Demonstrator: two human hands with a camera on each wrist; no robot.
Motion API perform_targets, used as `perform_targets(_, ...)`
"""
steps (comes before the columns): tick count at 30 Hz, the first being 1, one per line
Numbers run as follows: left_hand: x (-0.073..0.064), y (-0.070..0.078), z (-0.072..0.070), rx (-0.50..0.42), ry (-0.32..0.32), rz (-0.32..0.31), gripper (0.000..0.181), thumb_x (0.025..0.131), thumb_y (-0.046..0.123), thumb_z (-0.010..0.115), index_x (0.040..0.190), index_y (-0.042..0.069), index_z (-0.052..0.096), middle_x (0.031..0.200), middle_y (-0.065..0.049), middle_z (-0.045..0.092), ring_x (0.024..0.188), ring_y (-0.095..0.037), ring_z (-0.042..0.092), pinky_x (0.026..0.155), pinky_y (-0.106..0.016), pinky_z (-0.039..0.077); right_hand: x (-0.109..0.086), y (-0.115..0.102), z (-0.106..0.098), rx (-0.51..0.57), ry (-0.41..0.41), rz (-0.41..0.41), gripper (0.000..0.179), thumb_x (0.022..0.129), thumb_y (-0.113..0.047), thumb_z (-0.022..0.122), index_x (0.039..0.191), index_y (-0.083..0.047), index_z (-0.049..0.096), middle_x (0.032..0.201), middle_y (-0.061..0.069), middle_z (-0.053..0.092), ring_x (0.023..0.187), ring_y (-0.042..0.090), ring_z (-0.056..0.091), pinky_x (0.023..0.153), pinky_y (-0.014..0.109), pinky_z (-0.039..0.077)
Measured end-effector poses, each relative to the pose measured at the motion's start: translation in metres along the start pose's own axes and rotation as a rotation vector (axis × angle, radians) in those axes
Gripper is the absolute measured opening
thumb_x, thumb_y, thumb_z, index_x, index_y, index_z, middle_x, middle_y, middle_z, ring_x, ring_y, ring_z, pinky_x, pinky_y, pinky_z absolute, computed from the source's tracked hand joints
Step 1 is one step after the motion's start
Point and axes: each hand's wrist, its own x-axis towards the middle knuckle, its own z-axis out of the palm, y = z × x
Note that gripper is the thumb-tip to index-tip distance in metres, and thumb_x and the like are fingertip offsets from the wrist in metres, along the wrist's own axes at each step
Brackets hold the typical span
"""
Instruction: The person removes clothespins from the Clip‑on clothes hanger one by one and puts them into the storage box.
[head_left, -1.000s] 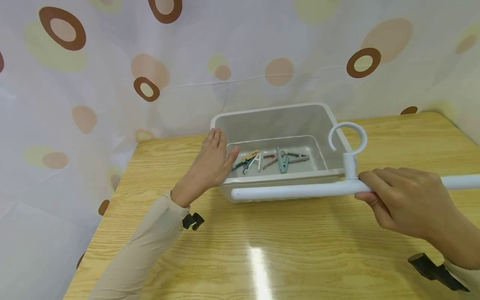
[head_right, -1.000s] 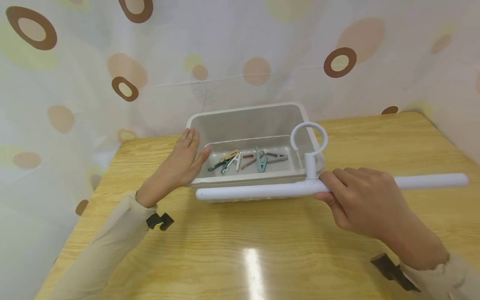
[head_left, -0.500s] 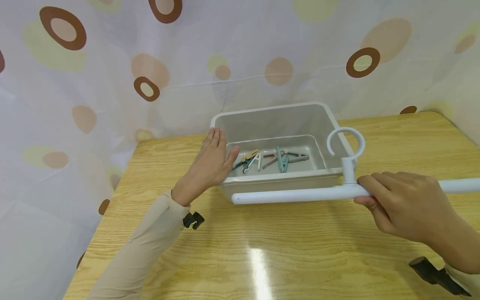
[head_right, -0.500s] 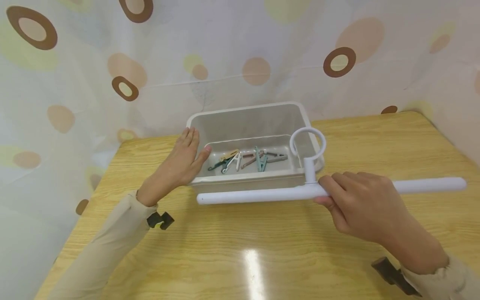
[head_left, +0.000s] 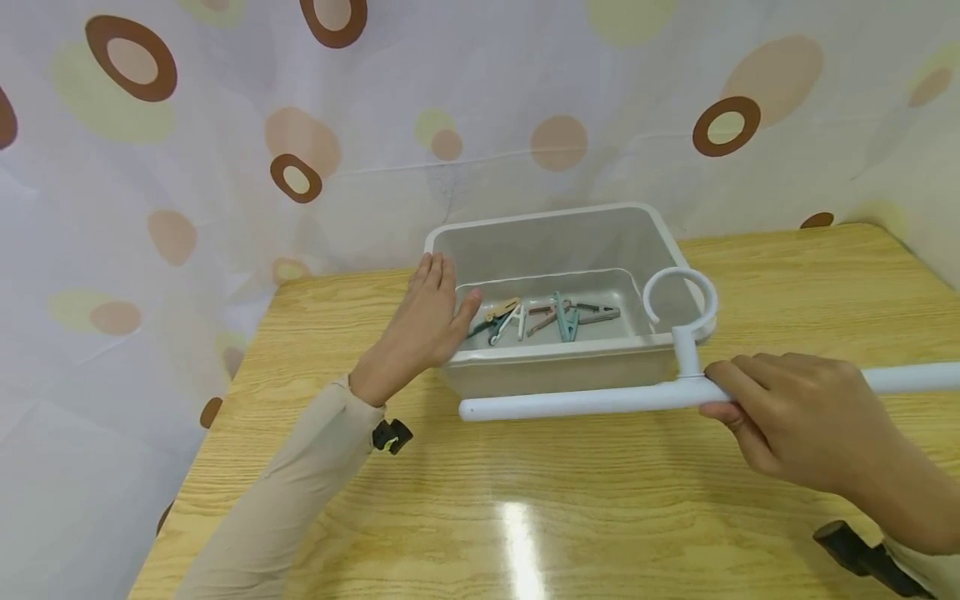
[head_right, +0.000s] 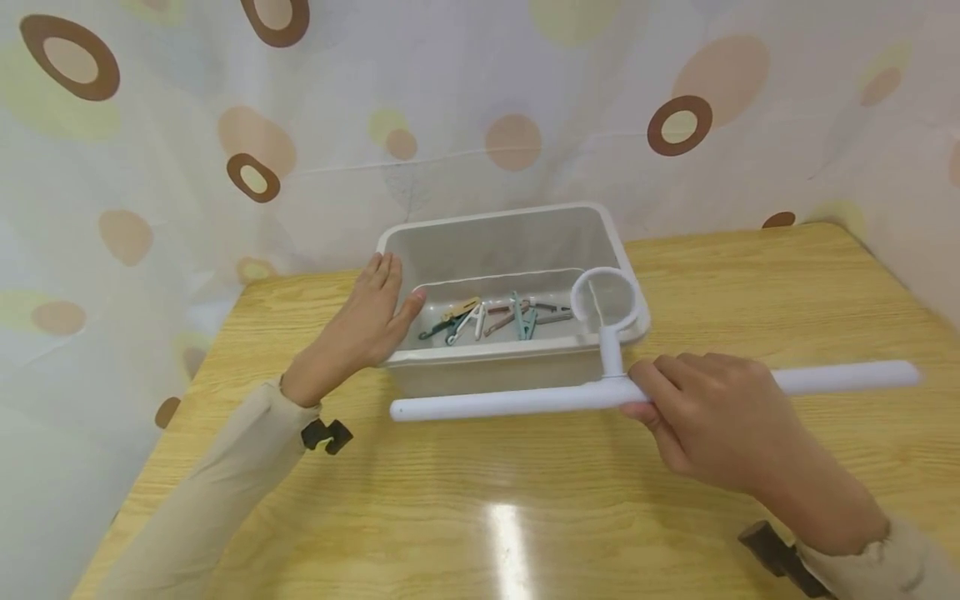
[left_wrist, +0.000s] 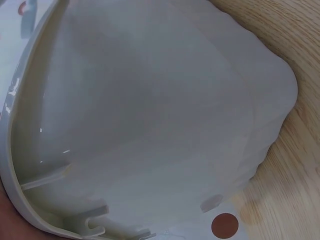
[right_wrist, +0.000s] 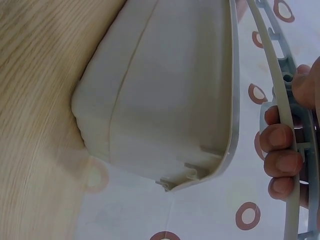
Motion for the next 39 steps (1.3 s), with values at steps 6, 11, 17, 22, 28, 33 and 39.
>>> perform_targets(6,0.002,0.0,0.001,-0.016,-0.001,-0.003,0.069,0.106,0.04,0.023,0.148,-0.012,0.006,0.156,-0.029,0.0,0.145,-0.037,-0.007,0.118,-0.042,0.001,-0.005,-0.007,0.004,0.022,-0.042,0.0,0.051,0.105,-0.044,0.028,0.082,-0.007,0.054,0.057,-0.008,0.036,0.043,0.004,0.028,0.033,0.024,0.026)
perform_targets(11,0.003,0.0,0.001,-0.021,-0.006,-0.006,0.069,0.106,0.04,0.023,0.148,-0.011,0.006,0.156,-0.028,0.0,0.145,-0.036,-0.007,0.118,-0.042,0.0,-0.008,-0.017,0.006,0.049,-0.116,0.001,0.05,0.105,-0.042,0.026,0.082,-0.007,0.053,0.057,-0.01,0.034,0.045,0.003,0.027,0.035,0.02,0.026)
perform_targets(17,0.005,-0.001,0.002,-0.026,-0.004,-0.008,0.069,0.106,0.04,0.024,0.148,-0.011,0.006,0.156,-0.028,-0.001,0.146,-0.036,-0.007,0.118,-0.041,0.0,-0.01,-0.025,0.013,0.077,-0.103,-0.02,0.048,0.105,-0.041,0.025,0.08,-0.009,0.051,0.058,-0.011,0.03,0.047,0.002,0.024,0.037,0.019,0.023)
perform_targets(22,0.005,0.0,0.002,-0.023,-0.008,-0.012,0.07,0.105,0.04,0.026,0.149,-0.011,0.005,0.156,-0.028,-0.001,0.146,-0.035,-0.007,0.118,-0.041,0.0,-0.011,-0.03,0.016,0.093,-0.121,-0.014,0.049,0.105,-0.041,0.024,0.08,-0.01,0.051,0.059,-0.011,0.032,0.047,0.002,0.025,0.037,0.019,0.024)
perform_targets(28,0.005,0.001,0.0,-0.017,-0.009,-0.006,0.07,0.105,0.039,0.026,0.148,-0.013,0.007,0.156,-0.029,0.001,0.146,-0.036,-0.006,0.118,-0.04,-0.001,-0.012,-0.033,0.018,0.092,-0.131,-0.008,0.048,0.105,-0.042,0.024,0.081,-0.011,0.051,0.059,-0.01,0.035,0.046,0.004,0.028,0.037,0.021,0.026)
perform_targets(33,0.005,0.001,0.001,-0.01,-0.011,-0.012,0.071,0.105,0.04,0.027,0.148,-0.012,0.007,0.156,-0.029,0.0,0.146,-0.036,-0.006,0.118,-0.04,-0.001,-0.013,-0.036,0.02,0.104,-0.127,-0.008,0.048,0.105,-0.042,0.024,0.08,-0.011,0.051,0.059,-0.01,0.035,0.046,0.004,0.029,0.037,0.021,0.027)
perform_targets(39,0.005,0.0,0.002,-0.014,-0.012,-0.013,0.071,0.105,0.041,0.026,0.148,-0.011,0.005,0.156,-0.028,-0.001,0.146,-0.036,-0.007,0.118,-0.041,-0.001,-0.012,-0.039,0.021,0.112,-0.144,-0.004,0.048,0.105,-0.043,0.024,0.08,-0.011,0.051,0.06,-0.01,0.035,0.047,0.004,0.03,0.039,0.021,0.028)
